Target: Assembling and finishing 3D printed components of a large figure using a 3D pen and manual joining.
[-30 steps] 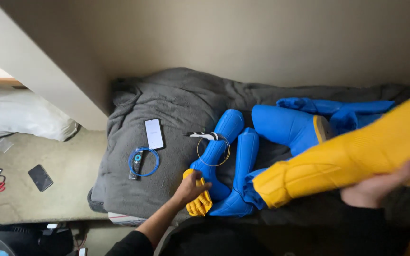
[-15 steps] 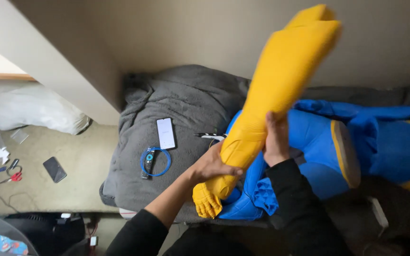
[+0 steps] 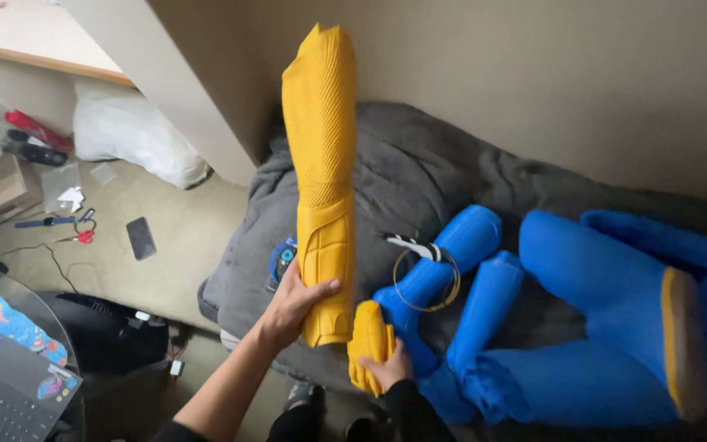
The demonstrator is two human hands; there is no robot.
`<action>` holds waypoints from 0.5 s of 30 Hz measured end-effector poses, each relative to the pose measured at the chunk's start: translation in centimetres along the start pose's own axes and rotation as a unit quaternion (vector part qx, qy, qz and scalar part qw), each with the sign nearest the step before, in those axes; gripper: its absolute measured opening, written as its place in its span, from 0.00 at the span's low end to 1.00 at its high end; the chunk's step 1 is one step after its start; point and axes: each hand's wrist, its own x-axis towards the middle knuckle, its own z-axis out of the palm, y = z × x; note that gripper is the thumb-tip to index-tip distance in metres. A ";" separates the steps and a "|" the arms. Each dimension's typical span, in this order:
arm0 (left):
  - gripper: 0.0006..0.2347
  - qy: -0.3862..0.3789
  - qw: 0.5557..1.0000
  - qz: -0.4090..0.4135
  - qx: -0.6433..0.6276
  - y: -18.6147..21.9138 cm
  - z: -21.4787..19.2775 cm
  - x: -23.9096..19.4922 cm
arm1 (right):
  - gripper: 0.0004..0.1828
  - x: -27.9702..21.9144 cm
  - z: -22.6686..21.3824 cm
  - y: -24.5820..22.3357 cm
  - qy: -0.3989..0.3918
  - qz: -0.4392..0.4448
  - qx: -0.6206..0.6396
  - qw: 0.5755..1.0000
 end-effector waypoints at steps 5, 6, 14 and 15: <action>0.29 0.072 0.997 -0.031 -0.015 0.9 -3.0 0.1 | 0.51 0.2 0.4 -1.5 0.009 0.083 -0.057 0.995; 0.29 0.062 0.997 -0.023 -0.031 1.3 -3.8 0.2 | 0.49 0.2 0.0 -2.0 0.016 0.060 -0.038 0.997; 0.30 0.043 0.995 -0.036 -0.078 0.4 -8.0 2.3 | 0.39 -8.1 -7.6 -3.9 -0.069 -0.032 0.203 0.976; 0.29 0.029 0.997 -0.021 -0.074 0.5 -8.3 3.6 | 0.41 -8.5 -8.8 -4.9 -0.070 -0.080 0.236 0.966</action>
